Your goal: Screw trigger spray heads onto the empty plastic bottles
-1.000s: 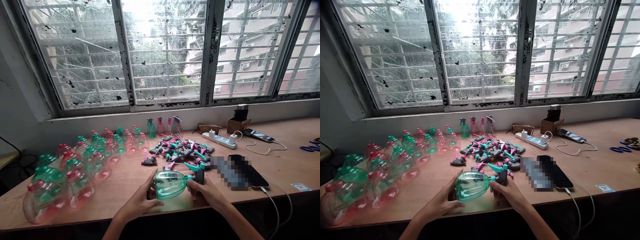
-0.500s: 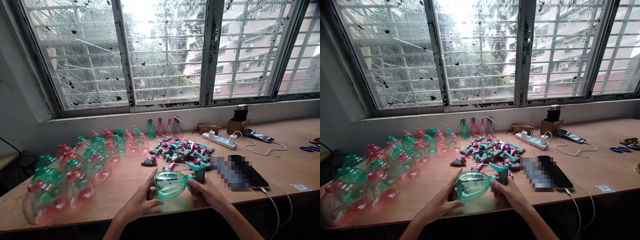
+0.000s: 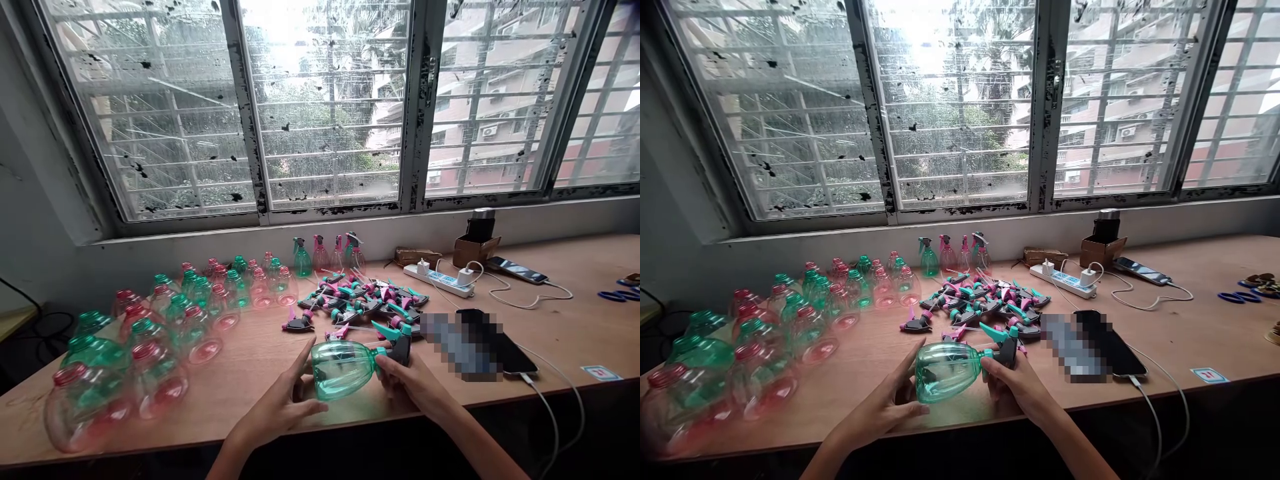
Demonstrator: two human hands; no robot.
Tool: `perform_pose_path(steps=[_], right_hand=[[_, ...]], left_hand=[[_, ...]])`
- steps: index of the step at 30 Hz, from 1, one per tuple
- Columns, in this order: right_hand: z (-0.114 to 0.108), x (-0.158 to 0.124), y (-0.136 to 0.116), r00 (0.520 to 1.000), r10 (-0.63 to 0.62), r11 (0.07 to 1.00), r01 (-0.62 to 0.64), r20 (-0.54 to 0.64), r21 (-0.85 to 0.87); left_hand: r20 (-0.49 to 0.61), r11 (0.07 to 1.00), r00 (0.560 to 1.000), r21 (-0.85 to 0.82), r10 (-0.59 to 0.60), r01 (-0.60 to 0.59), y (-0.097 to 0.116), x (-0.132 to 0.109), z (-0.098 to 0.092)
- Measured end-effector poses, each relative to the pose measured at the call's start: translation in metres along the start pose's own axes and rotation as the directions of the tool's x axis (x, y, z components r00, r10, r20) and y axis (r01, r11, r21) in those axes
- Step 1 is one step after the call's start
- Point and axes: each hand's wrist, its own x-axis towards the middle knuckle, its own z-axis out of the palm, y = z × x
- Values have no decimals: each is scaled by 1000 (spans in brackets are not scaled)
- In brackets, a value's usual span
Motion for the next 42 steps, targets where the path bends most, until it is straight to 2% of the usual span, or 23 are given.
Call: perform_pose_path(steps=[3, 9, 14, 19, 27, 35, 42], right_hand=[[-1, 0, 3, 1000, -1, 1000, 1, 13, -12], [-4, 0, 6, 999, 6, 999, -5, 40, -36], [-3, 1, 4, 1000, -8, 1000, 8, 25, -24], [-3, 0, 6, 1000, -5, 1000, 5, -1, -2], [-5, 1, 9, 1000, -9, 1000, 9, 4, 9], [-5, 1, 7, 1000, -19, 1000, 19, 3, -1], [-2, 0, 3, 1000, -8, 1000, 8, -1, -10]], left_hand=[[-17, 1000, 1000, 26, 3, -3, -4, 0, 1], [65, 999, 997, -7, 33, -32, 9, 1, -2], [32, 999, 999, 38, 33, -34, 8, 0, -4], [-22, 999, 1000, 50, -16, 18, 5, -1, 0], [43, 1000, 999, -22, 22, -21, 9, 2, -2], [-34, 1000, 999, 23, -9, 10, 7, 0, 2], [14, 1000, 1000, -7, 8, -8, 12, 2, 1]])
